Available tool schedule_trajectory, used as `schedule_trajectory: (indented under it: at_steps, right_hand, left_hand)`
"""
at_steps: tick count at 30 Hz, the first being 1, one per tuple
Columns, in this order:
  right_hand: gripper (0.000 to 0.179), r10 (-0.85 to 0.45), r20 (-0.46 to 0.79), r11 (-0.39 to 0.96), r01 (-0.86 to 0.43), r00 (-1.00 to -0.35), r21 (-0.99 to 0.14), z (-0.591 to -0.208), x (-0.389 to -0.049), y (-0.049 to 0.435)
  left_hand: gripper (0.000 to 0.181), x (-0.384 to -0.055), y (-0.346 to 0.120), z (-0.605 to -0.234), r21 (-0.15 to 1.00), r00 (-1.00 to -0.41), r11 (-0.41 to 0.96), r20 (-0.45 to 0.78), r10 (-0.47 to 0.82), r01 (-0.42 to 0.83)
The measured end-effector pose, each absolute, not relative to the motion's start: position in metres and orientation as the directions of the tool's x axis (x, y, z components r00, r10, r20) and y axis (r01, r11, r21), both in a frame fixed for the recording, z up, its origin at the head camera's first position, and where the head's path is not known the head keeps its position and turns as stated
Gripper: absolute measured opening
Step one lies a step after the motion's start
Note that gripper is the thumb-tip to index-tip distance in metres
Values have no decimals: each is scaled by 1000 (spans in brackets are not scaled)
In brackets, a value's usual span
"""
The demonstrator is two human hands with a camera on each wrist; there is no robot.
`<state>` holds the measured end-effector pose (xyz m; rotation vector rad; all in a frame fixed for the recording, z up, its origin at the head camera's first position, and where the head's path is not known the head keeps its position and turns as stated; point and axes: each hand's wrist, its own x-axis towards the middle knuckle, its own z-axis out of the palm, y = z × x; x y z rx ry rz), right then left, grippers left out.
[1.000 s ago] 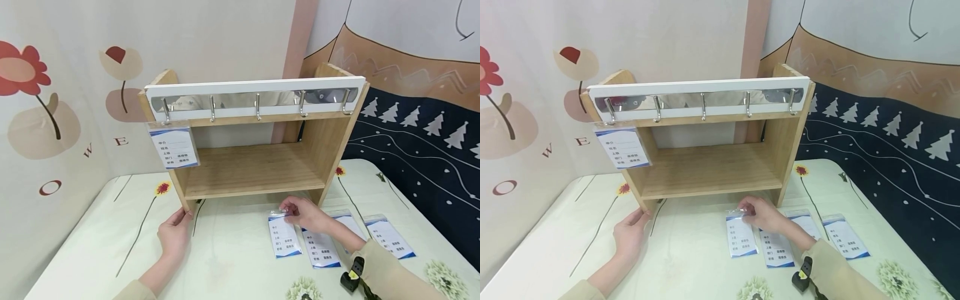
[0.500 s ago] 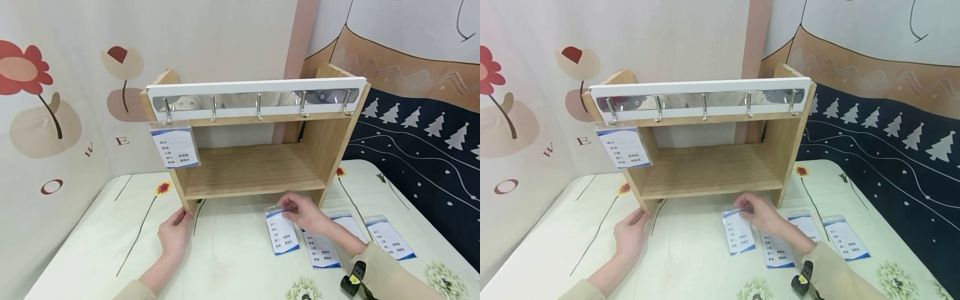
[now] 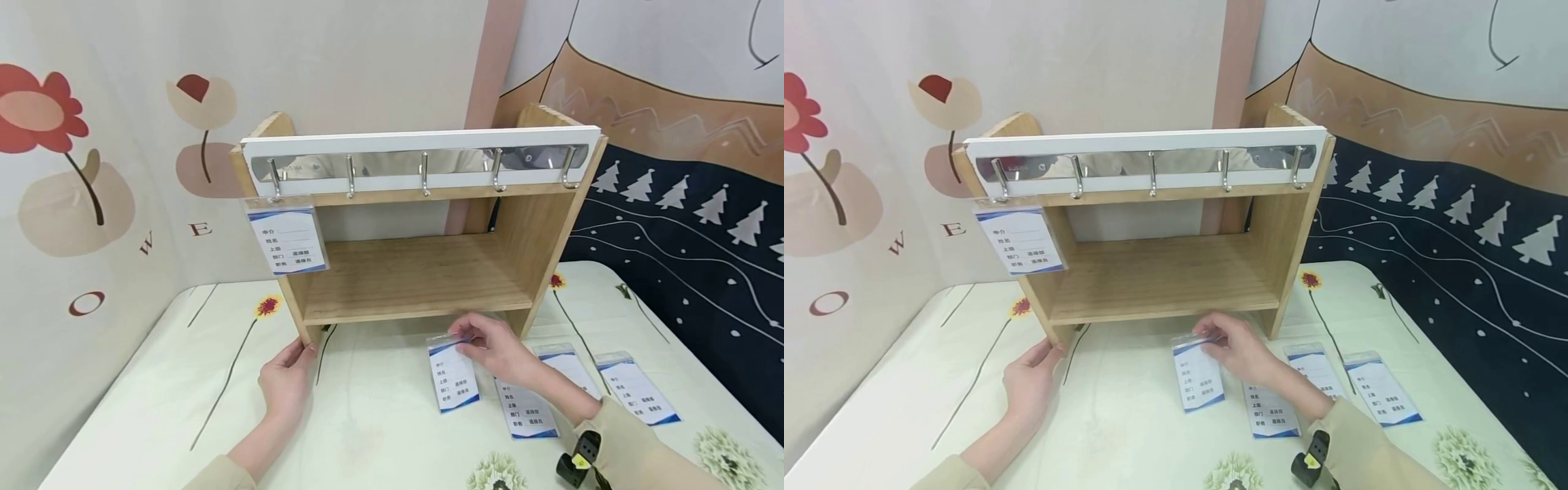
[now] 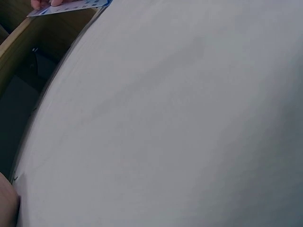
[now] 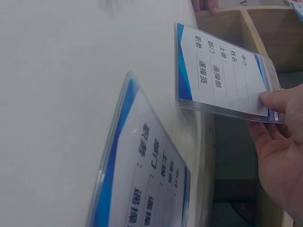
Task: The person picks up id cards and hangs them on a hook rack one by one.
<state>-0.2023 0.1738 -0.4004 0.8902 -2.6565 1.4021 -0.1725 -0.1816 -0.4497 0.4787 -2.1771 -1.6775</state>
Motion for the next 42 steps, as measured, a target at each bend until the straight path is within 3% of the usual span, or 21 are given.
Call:
schedule_trajectory:
  at_steps: [12,32,42]
  right_hand:
    - [23,-469,321,371,-513,-823,-774,-391,-198,167]
    - [26,-504,455,329,-651,-734,-684,-358,-197,163]
    - [24,-445,471,235,-606,-762,-760,-342,-199,157]
  left_hand:
    - [37,-174,-182,-451,972,-880,231,65,-470,-51]
    - [36,-173,-182,-450,970,-881,237,61,-468,-59]
    - [36,-173,-181,-449,970,-879,236,61,-473,-59]
